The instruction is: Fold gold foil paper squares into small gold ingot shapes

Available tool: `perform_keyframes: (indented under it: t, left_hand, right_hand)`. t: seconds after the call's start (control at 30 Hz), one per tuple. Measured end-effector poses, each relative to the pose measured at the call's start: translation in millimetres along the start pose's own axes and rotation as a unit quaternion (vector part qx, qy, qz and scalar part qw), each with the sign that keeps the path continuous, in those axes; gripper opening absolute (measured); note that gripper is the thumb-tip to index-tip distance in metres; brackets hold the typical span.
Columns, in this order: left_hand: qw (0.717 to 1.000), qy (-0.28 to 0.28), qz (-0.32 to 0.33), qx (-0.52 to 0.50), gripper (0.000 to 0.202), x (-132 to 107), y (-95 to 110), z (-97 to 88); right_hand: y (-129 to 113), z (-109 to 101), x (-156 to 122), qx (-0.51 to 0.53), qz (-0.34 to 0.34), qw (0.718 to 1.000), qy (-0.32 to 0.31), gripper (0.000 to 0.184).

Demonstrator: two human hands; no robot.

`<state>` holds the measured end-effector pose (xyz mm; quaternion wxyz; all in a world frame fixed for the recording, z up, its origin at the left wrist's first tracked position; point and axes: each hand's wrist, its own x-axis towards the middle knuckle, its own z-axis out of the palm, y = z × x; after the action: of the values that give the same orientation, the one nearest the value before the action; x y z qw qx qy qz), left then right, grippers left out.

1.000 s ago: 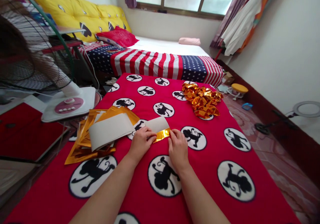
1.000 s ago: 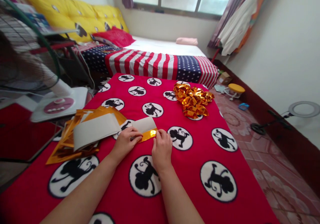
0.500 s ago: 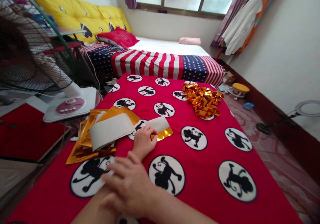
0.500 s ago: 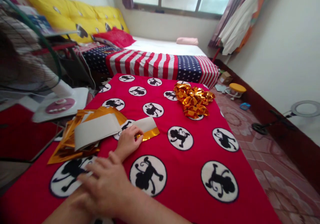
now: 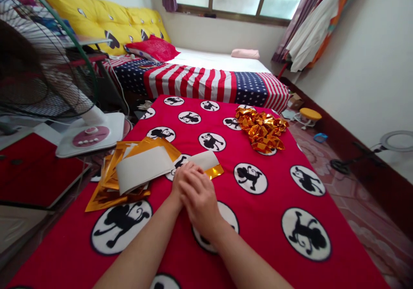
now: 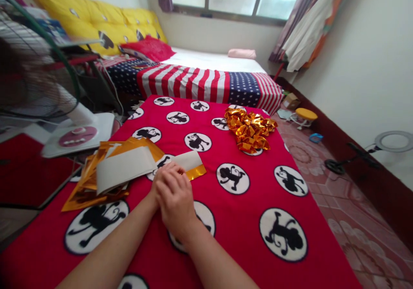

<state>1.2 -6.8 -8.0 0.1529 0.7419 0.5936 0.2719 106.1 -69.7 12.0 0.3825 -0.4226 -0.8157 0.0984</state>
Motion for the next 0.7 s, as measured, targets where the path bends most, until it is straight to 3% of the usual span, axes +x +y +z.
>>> perform_keyframes:
  t: [0.07,0.23,0.47,0.7]
  left_hand:
    - [1.0,0.005,0.015,0.004,0.007,0,-1,0.0]
    - [0.997,0.024,0.043,-0.063,0.011,0,-4,-1.1]
    - [0.984,0.054,0.054,-0.163,0.035,1,-16,-8.8]
    - [0.986,0.027,0.072,-0.149,0.035,2,-24,-12.7]
  right_hand:
    - [26,-6,2,0.004,0.071,0.995,0.069,0.031]
    - [66,-13,-3,0.066,0.203,0.97,0.116,0.026]
    - [71,-13,-2,0.111,0.225,0.958,0.138,0.02]
    - [72,-16,-3,0.123,0.222,0.957,0.14,0.019]
